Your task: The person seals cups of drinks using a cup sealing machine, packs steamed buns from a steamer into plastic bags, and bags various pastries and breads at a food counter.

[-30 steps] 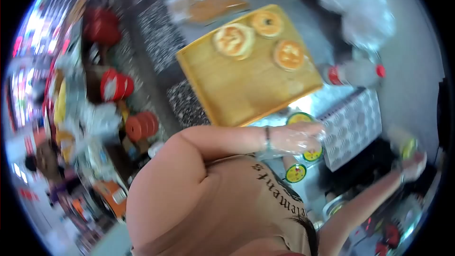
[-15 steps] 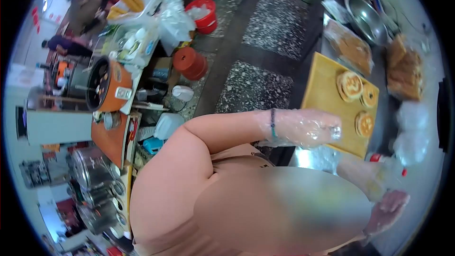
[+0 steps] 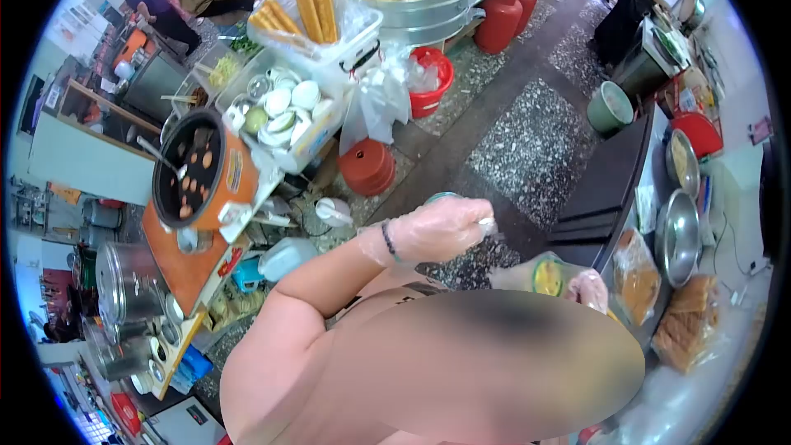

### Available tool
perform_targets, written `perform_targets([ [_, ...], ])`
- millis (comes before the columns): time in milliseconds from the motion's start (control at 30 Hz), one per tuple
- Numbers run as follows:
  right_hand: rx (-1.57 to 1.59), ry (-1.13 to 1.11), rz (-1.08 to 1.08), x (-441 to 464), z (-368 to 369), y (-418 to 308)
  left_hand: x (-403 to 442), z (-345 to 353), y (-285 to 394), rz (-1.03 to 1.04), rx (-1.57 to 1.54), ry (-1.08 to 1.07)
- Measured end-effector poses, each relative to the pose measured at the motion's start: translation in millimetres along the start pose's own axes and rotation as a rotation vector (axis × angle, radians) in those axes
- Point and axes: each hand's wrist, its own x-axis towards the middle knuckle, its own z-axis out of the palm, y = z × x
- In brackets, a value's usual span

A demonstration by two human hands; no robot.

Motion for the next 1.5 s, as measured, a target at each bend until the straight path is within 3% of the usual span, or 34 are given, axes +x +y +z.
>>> perform_targets([
  [100,-0.079,-0.01,0.053,83,59,-11,35,-52,-21,-0.003,0.091,0.086],
  [300,-0.103,-0.159,-0.021,262,108,-39,138,-150,-88,0.05,0.187,0.257],
  [367,-0.134,-0.201,-0.033,323,109,-51,175,-184,-92,-0.156,0.014,0.209],
  [433,-0.084,-0.286,-0.016,388,108,-59,215,-219,-95,-0.255,0.034,0.214],
  [500,-0.186,-0.439,-0.041,459,104,-71,258,-258,-73,-0.464,-0.227,0.163],
  [533,-0.23,-0.49,0.013,492,111,-84,279,-273,-67,-0.475,-0.231,0.218],
  [633,-0.265,-0.61,-0.011,583,134,-117,343,-315,-68,-0.418,-0.222,0.259],
  [700,-0.36,-0.629,-0.003,637,151,-146,382,-335,-86,-0.202,-0.094,0.347],
  [833,-0.332,-0.595,-0.156,738,198,-197,447,-391,-85,-0.165,-0.202,0.468],
  [867,-0.368,-0.662,-0.2,767,205,-207,465,-405,-91,-0.011,-0.175,0.516],
  [900,-0.401,-0.726,-0.248,800,212,-215,483,-421,-97,-0.016,-0.168,0.538],
  [967,-0.411,-0.663,-0.27,847,231,-231,519,-455,-109,0.066,-0.166,0.451],
  [1000,-0.314,-0.483,-0.265,857,252,-238,536,-473,-111,0.046,-0.213,0.404],
  [1033,-0.326,-0.52,-0.257,875,264,-252,555,-489,-114,0.025,-0.258,0.355],
  [1100,-0.481,-0.495,-0.494,936,270,-257,593,-513,-130,0.067,-0.199,0.404],
  [1133,-0.406,-0.513,-0.455,963,270,-258,609,-522,-135,0.077,-0.206,0.38],
  [1167,-0.222,-0.303,-0.505,986,273,-248,624,-531,-140,0.085,-0.213,0.353],
  [1233,-0.963,-0.374,-1.509,1035,284,-267,643,-551,-148,0.039,-0.203,0.377],
  [1333,-0.984,-0.291,-1.618,1093,314,-274,666,-571,-166,-0.004,-0.083,0.525],
  [1400,-0.93,-0.395,-1.504,1118,347,-282,680,-579,-177,-0.118,0.017,0.608],
  [1433,-0.949,-0.498,-1.547,1138,360,-288,688,-581,-188,-0.076,0.015,0.679],
  [1467,-0.888,-0.456,-1.68,1149,378,-290,693,-583,-198,-0.042,0.017,0.754],
  [1500,-0.716,-0.613,-1.541,1166,395,-292,697,-589,-192,-0.22,-0.285,0.782],
])
